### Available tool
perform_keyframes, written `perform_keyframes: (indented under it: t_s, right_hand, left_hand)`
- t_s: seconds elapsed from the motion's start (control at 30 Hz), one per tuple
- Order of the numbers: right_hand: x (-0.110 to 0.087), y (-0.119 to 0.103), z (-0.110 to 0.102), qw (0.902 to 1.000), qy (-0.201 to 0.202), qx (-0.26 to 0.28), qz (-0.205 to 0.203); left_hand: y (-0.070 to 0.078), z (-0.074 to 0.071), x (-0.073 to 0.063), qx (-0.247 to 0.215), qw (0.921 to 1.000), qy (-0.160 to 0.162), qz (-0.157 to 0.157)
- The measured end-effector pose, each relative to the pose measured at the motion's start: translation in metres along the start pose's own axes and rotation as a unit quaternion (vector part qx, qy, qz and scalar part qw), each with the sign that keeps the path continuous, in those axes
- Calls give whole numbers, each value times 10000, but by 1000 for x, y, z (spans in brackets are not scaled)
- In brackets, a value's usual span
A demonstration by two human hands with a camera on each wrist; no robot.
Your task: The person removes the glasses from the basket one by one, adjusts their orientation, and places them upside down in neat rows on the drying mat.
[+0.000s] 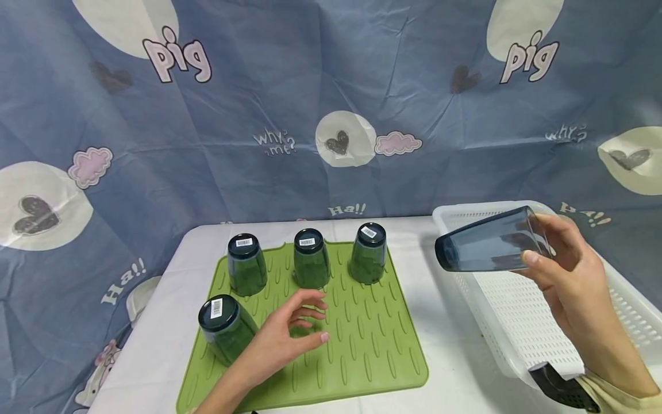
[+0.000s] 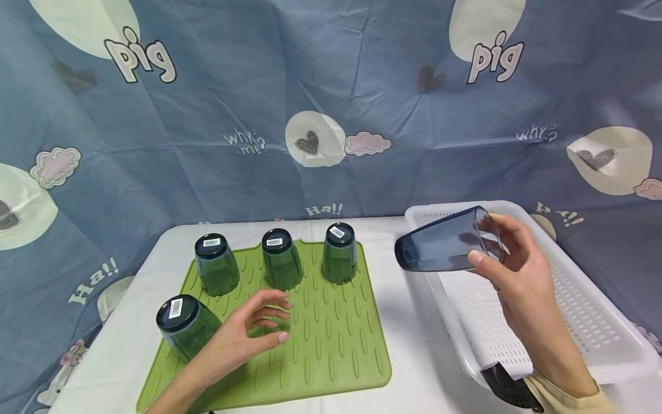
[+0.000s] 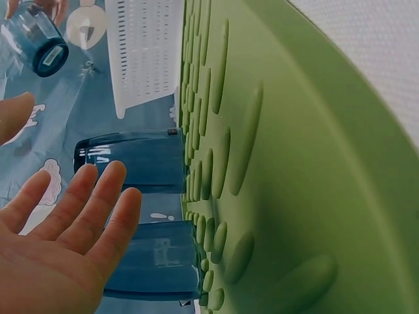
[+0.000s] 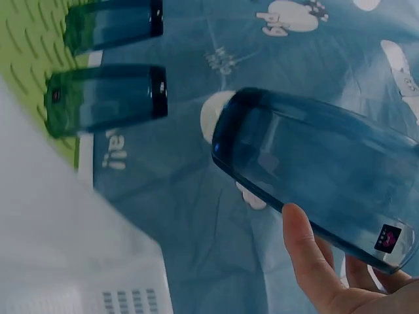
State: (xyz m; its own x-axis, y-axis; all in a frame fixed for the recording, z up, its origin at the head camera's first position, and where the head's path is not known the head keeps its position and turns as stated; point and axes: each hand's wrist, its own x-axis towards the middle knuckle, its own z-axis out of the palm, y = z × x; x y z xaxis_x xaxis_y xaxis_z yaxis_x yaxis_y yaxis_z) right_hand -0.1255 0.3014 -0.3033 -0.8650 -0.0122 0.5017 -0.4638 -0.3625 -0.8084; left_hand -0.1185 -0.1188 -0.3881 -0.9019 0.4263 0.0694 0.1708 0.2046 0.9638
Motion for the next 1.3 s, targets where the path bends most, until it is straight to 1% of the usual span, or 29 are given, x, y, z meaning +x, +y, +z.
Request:
perform_keyframes:
  t_s: [0.13,0.23,0.37,0.53,0.63,0.87,1.03,1.13,1.3]
  right_hand:
    - [-5,6,8,9995,7,314,-37]
    - [-10,12,13,9988,144,469,-16]
    - [-16,17,19,9980,334,536,72]
    - [-19,23,29,9975,329,607,143]
    - [-21,28,37,9964,333,762,191]
    - [-27,40,54,9952,376,824,362]
    - [-32,50,62,9941,246,897,559]
    - [-35,56,67,9924,225,969,718]
    - [-39,64,75,9873,-35,1341,847]
  left_hand:
    - [2,-1,0,24,10000,49,-18]
    - [3,-1,-1,54,10000,62,6]
    - [6,0,0,110,9998,99,108]
    - [9,0,1,138,9994,174,259]
    - [11,0,2,127,9994,204,267]
    - [12,1,3,44,9990,359,271]
    - [15,1,3,-108,9987,407,297]
    - [17,3,4,-304,9980,434,343]
    - [20,8,6,-675,9959,384,474]
